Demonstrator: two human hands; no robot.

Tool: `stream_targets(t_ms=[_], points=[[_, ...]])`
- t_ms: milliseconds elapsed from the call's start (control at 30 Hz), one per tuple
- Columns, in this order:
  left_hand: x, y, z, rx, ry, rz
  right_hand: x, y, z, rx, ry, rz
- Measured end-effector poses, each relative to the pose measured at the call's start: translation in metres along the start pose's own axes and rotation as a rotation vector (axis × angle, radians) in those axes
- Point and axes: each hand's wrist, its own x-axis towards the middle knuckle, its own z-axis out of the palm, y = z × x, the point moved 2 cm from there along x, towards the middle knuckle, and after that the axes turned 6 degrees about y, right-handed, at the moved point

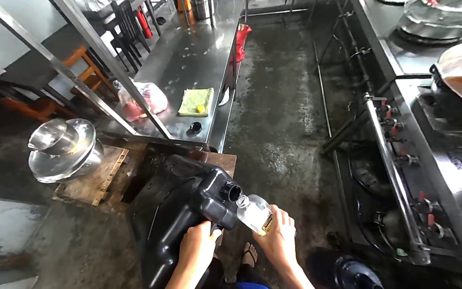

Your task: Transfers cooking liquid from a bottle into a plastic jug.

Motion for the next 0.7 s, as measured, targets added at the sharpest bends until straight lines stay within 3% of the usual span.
stream_targets(t_ms=[467, 700], points=[[-0.0005, 0.0001, 0.0083, 0.009, 0.001, 0.010, -0.0058, 0.0037, 0.0075, -0.016, 0.037, 0.064], [0.0017, -0.0049, 0.0034, -0.004, 0.004, 0.010, -0.0014, 0.0010, -0.0002, -0.037, 0.049, -0.009]])
